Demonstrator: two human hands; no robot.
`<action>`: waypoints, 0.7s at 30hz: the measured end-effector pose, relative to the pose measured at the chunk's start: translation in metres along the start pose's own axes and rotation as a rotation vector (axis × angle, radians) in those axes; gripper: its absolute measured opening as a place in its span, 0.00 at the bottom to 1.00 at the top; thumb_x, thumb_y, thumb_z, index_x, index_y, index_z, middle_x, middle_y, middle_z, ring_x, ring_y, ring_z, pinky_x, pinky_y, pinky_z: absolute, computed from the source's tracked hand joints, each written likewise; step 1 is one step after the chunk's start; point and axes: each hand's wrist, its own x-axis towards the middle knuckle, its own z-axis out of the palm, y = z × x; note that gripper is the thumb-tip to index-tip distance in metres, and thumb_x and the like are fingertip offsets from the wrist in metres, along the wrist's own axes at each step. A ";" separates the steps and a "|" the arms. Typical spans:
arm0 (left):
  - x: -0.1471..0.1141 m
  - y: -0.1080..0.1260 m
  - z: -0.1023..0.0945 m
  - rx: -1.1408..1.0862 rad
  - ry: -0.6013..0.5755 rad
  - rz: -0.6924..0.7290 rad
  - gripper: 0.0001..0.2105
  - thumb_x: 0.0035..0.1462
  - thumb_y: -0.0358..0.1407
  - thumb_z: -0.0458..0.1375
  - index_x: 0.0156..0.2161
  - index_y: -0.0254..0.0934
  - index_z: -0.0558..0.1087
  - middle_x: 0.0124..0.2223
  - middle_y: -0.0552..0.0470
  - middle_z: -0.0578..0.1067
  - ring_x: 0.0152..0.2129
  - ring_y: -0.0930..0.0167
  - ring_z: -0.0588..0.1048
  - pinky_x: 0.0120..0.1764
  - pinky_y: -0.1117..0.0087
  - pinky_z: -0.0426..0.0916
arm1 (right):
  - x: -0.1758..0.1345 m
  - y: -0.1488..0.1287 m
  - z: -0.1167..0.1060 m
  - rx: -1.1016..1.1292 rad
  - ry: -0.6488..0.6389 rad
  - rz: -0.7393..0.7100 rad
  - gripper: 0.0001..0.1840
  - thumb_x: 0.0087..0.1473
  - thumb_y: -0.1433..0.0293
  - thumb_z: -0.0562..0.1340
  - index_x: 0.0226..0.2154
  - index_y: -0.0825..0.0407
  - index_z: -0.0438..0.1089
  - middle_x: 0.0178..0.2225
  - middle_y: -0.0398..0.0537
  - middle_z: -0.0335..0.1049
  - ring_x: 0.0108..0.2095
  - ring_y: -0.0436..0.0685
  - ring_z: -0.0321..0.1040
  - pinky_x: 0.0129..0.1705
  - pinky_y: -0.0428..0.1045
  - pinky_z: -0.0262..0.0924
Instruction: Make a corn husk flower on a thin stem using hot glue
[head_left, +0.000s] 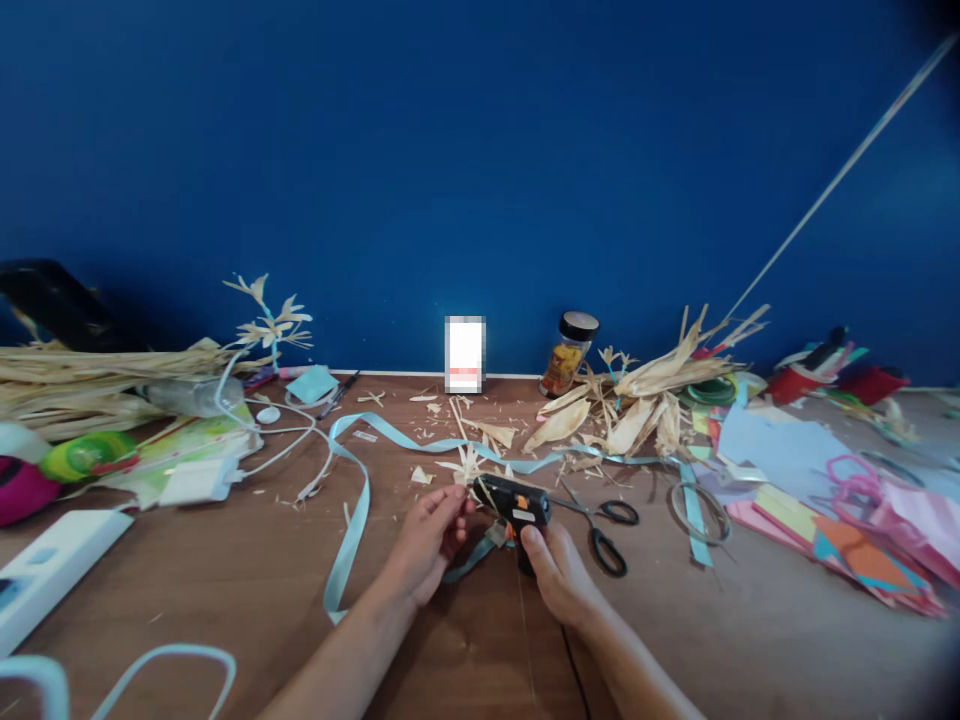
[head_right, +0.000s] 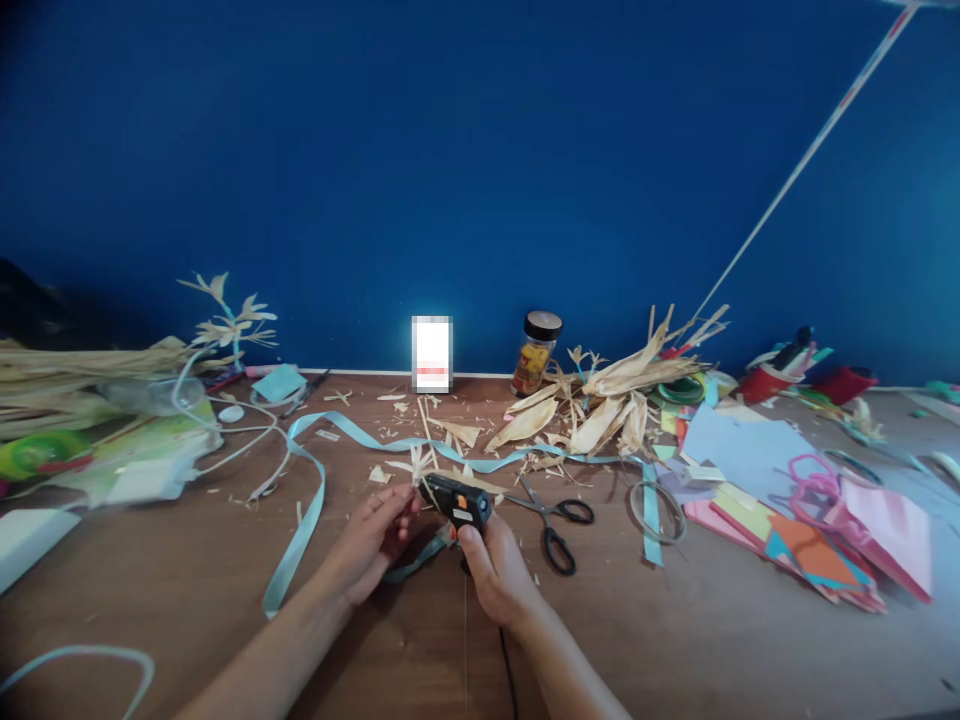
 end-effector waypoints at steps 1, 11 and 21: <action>0.000 0.000 0.000 0.002 -0.001 0.003 0.09 0.44 0.37 0.61 0.28 0.31 0.69 0.24 0.56 0.67 0.16 0.83 0.60 0.19 0.84 0.57 | 0.000 0.000 0.000 0.000 -0.002 -0.002 0.21 0.56 0.61 0.45 0.31 0.57 0.67 0.24 0.45 0.62 0.26 0.51 0.58 0.29 0.44 0.53; -0.001 -0.001 0.002 0.152 0.060 0.076 0.11 0.43 0.40 0.59 0.28 0.32 0.68 0.24 0.56 0.69 0.16 0.82 0.60 0.19 0.82 0.56 | -0.001 -0.001 -0.001 -0.002 -0.003 -0.015 0.20 0.56 0.61 0.45 0.31 0.57 0.67 0.25 0.45 0.64 0.26 0.51 0.58 0.30 0.44 0.53; 0.000 -0.006 -0.001 0.402 0.152 0.273 0.11 0.43 0.41 0.58 0.26 0.33 0.69 0.20 0.57 0.68 0.14 0.79 0.61 0.18 0.80 0.54 | 0.000 -0.002 -0.001 -0.007 0.010 -0.011 0.19 0.56 0.62 0.46 0.33 0.57 0.66 0.28 0.47 0.65 0.29 0.53 0.60 0.33 0.45 0.54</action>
